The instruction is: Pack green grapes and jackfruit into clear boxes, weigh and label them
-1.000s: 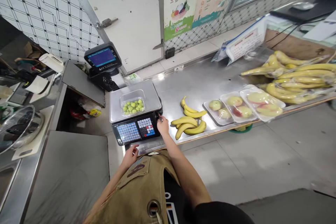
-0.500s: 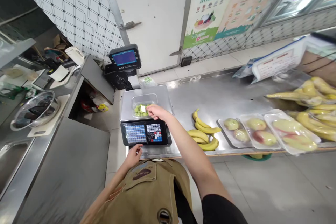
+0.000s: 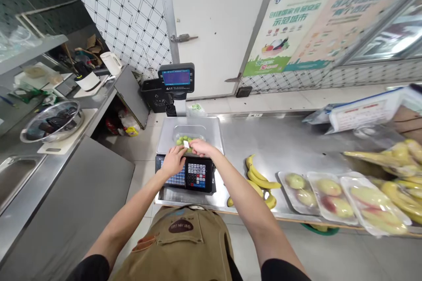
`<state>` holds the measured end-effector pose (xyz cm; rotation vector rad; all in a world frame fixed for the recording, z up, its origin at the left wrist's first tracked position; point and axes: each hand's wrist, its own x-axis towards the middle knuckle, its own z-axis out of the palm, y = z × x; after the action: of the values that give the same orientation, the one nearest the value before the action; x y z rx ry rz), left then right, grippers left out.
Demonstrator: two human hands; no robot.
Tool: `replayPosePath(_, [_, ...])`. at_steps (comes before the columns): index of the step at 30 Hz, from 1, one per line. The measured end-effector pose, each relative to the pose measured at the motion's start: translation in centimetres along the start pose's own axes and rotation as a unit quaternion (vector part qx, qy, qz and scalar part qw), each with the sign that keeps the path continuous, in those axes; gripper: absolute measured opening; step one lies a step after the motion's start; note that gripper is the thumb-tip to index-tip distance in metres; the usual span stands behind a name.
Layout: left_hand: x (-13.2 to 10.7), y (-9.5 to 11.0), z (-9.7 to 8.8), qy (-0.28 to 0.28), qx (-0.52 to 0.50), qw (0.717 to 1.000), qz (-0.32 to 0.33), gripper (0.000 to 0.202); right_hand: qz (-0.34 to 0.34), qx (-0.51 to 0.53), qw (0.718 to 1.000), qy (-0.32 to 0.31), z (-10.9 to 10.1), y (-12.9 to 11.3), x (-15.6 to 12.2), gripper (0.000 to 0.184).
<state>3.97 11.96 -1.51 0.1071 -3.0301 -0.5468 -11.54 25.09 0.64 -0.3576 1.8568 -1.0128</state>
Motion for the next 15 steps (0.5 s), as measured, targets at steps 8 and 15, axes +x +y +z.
replayPosePath(8, [0.8,0.1,0.3,-0.018,0.056,0.998,-0.008,0.047,-0.015,-0.026,0.999,0.042,-0.6,0.4,0.9,0.016])
replayPosePath(15, [1.0,-0.1,-0.1,-0.029,0.046,0.998,-0.007,0.058,-0.021,-0.024,0.998,0.047,-0.1,0.6,1.3,0.016])
